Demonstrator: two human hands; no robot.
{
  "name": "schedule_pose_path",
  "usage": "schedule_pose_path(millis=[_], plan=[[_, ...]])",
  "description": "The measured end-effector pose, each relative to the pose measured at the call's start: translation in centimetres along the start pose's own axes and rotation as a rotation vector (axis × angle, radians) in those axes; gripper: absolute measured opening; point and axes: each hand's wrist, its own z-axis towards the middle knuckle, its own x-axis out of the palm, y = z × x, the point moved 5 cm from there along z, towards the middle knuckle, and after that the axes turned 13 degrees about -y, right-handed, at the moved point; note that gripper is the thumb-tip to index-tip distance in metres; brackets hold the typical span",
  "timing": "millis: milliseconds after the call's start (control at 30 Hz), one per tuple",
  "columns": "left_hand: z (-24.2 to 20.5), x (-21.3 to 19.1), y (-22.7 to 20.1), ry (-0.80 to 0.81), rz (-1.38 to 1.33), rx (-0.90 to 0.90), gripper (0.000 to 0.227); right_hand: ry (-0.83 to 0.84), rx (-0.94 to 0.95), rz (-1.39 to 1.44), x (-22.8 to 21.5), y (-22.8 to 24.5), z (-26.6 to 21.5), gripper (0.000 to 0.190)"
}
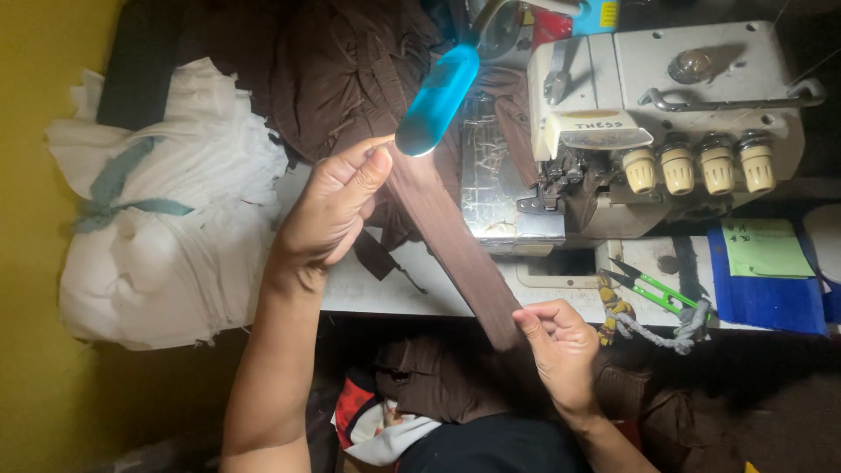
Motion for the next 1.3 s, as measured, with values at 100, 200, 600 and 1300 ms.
schedule_pose_path(millis=[100, 200, 600, 1300], plan=[[0.6, -0.7, 1.0, -0.054, 0.055, 0.027, 0.026, -0.012, -0.057, -0.009, -0.1, 0.8, -0.1, 0.008], [1.6, -0.4, 1.8, -0.099, 0.028, 0.057, 0.017, -0.014, -0.119, -0.060, -0.3, 2.0, -0.2, 0.009], [2.1, 4.6, 0.8, -0.046, 0.092, 0.038, 0.043, 0.217, -0.195, 0.019, 0.7, 1.9, 1.6, 0.006], [1.1, 1.9, -0.5, 0.034, -0.274, -0.069, 0.016, 0.273, -0.166, 0.179, 3.9, 0.9, 1.3, 0.008]])
